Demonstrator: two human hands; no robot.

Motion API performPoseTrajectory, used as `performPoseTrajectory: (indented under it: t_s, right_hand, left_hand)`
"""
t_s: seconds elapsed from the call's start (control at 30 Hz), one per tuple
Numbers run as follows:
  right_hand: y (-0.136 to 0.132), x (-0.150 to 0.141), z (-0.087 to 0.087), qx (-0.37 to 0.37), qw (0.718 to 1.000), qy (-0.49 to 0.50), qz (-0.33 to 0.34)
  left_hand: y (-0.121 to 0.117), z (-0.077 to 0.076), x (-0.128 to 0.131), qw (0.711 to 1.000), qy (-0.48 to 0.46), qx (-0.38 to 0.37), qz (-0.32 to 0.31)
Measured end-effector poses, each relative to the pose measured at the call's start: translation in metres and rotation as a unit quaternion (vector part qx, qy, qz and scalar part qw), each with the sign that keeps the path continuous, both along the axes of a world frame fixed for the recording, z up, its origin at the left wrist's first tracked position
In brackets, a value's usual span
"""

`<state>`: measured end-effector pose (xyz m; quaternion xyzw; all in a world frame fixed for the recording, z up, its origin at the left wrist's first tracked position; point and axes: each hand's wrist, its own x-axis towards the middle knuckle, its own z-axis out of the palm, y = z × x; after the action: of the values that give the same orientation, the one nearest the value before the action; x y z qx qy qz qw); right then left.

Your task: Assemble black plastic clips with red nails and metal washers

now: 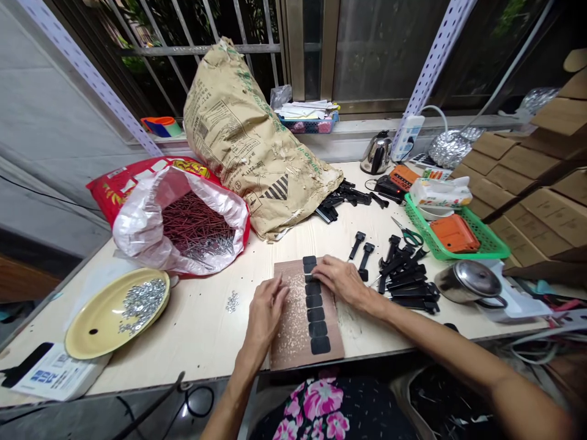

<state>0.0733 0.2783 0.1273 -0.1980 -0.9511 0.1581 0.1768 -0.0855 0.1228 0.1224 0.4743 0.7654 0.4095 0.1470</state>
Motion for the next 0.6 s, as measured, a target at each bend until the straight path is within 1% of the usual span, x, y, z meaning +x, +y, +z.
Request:
performPoseTrajectory:
  t_s: [0.07, 0.1, 0.13, 0.2, 0.23, 0.27, 0.3, 0.43, 0.47, 0.57, 0.6]
  right_hand:
    - [0.009, 0.003, -0.008, 0.04, 0.999, -0.009, -0.004]
    - [0.009, 0.007, -0.012, 0.06, 0.998, -0.011, 0.015]
    - [0.006, 0.01, -0.015, 0.08, 0.995, -0.01, 0.055]
    - [-0.002, 0.017, -0.018, 0.116, 0.978, -0.004, 0.176]
    - [-0.005, 0.02, -0.017, 0.127, 0.965, 0.002, 0.228]
    - [-0.006, 0.021, -0.015, 0.131, 0.957, 0.008, 0.259]
    - [-0.005, 0.021, -0.011, 0.13, 0.954, 0.013, 0.271]
    - [0.003, 0.019, 0.002, 0.11, 0.964, 0.025, 0.241]
    - [0.002, 0.02, 0.004, 0.109, 0.959, 0.025, 0.26]
    - [-0.004, 0.023, 0.006, 0.104, 0.929, 0.01, 0.355]
    - [-0.004, 0.024, 0.007, 0.099, 0.925, 0.003, 0.368]
  left_hand:
    - [0.0, -0.014, 0.001, 0.995, 0.099, 0.009, -0.004]
    - [0.0, -0.022, 0.002, 0.991, 0.132, 0.004, -0.014]
    - [0.001, -0.031, 0.004, 0.987, 0.156, -0.003, -0.026]
    - [0.001, -0.045, 0.007, 0.982, 0.181, -0.017, -0.045]
    - [0.002, -0.051, 0.008, 0.981, 0.188, -0.021, -0.049]
    - [0.002, -0.055, 0.009, 0.979, 0.194, -0.023, -0.049]
    - [0.002, -0.058, 0.009, 0.978, 0.201, -0.026, -0.049]
    - [0.001, -0.059, 0.009, 0.974, 0.218, -0.041, -0.051]
    - [0.001, -0.058, 0.008, 0.974, 0.218, -0.04, -0.053]
    - [0.0, -0.059, 0.008, 0.975, 0.212, -0.028, -0.055]
    - [0.0, -0.06, 0.008, 0.976, 0.208, -0.024, -0.053]
